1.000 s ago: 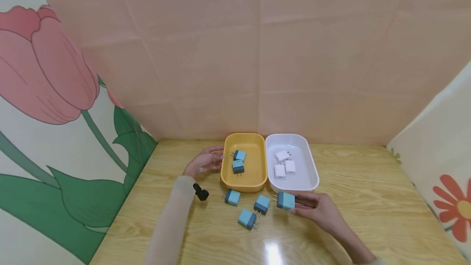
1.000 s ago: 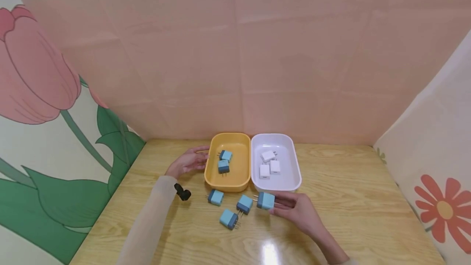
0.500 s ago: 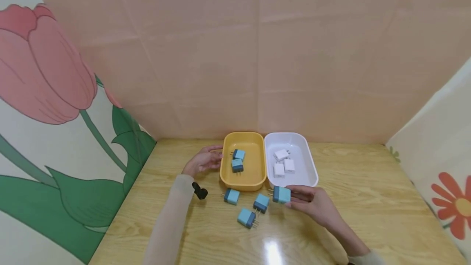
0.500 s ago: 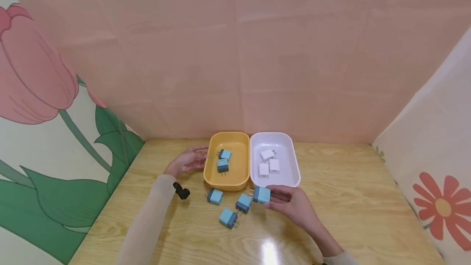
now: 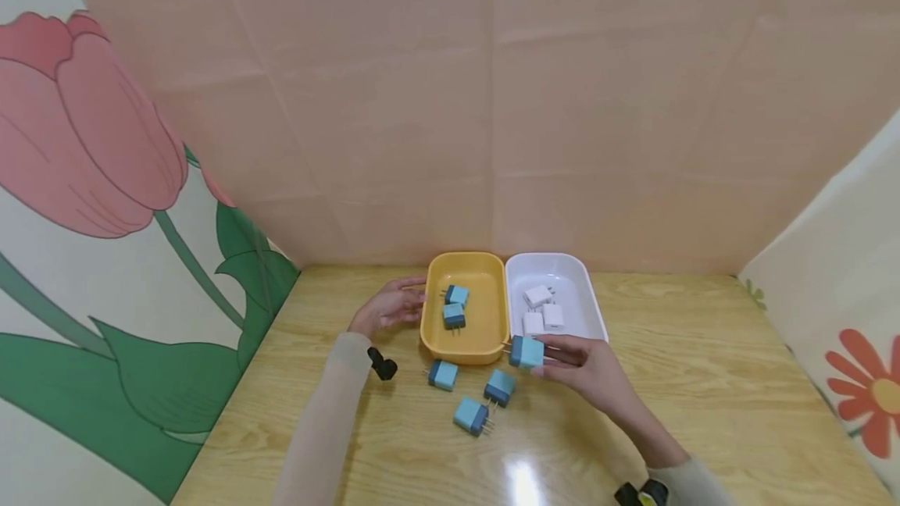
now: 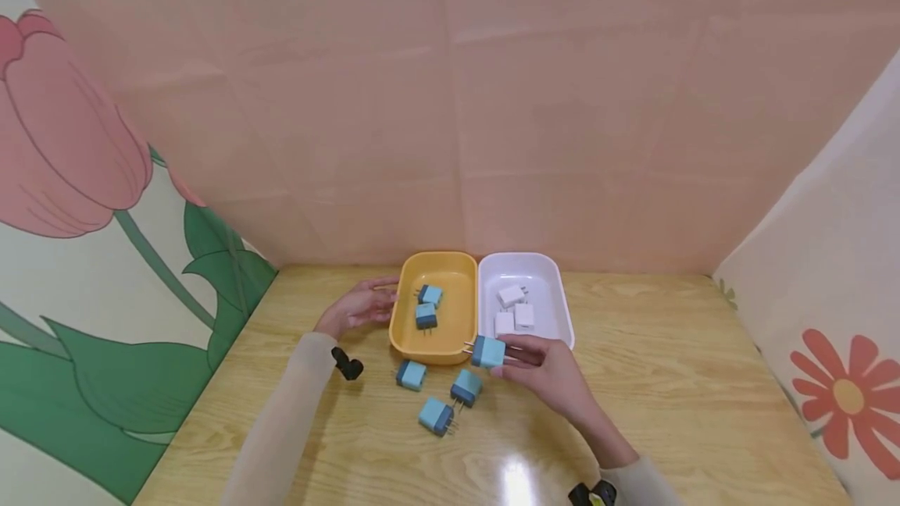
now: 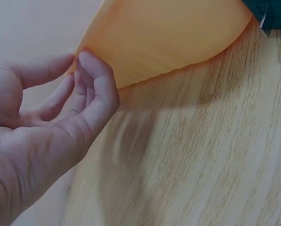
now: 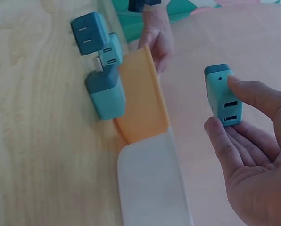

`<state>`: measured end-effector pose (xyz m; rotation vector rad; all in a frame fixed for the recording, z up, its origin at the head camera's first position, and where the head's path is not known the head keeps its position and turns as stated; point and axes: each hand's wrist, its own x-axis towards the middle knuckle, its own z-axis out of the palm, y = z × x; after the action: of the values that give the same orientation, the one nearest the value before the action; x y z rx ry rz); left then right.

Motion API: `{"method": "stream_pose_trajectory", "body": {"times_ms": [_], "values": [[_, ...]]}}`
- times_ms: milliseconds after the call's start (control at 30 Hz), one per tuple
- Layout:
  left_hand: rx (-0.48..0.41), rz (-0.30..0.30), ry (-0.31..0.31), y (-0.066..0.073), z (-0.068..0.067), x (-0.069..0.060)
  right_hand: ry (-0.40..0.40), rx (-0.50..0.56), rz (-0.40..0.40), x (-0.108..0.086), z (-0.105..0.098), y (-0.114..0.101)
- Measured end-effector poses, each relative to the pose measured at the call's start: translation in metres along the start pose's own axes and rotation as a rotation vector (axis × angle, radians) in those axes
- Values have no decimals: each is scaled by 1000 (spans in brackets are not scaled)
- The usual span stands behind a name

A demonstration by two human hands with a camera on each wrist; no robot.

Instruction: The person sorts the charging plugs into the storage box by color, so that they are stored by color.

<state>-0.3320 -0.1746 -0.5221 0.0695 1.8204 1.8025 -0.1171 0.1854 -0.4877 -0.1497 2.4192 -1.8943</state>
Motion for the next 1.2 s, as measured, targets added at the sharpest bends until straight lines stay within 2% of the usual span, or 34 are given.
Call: {"method": "stream_pose_trajectory", "body": {"times_ms": [433,700,933,1200], "values": [[7,13,-6,0,0,2,26,-26,-11,15,3,-18],[-8,1,8,0,0,1,12,-13,-21,22,3,-20],[-14,3,2,0,1,2,34,-11,-8,29,4,-18],[-11,15,-1,0,1,3,41,9,-34,38,2,-23]]}}
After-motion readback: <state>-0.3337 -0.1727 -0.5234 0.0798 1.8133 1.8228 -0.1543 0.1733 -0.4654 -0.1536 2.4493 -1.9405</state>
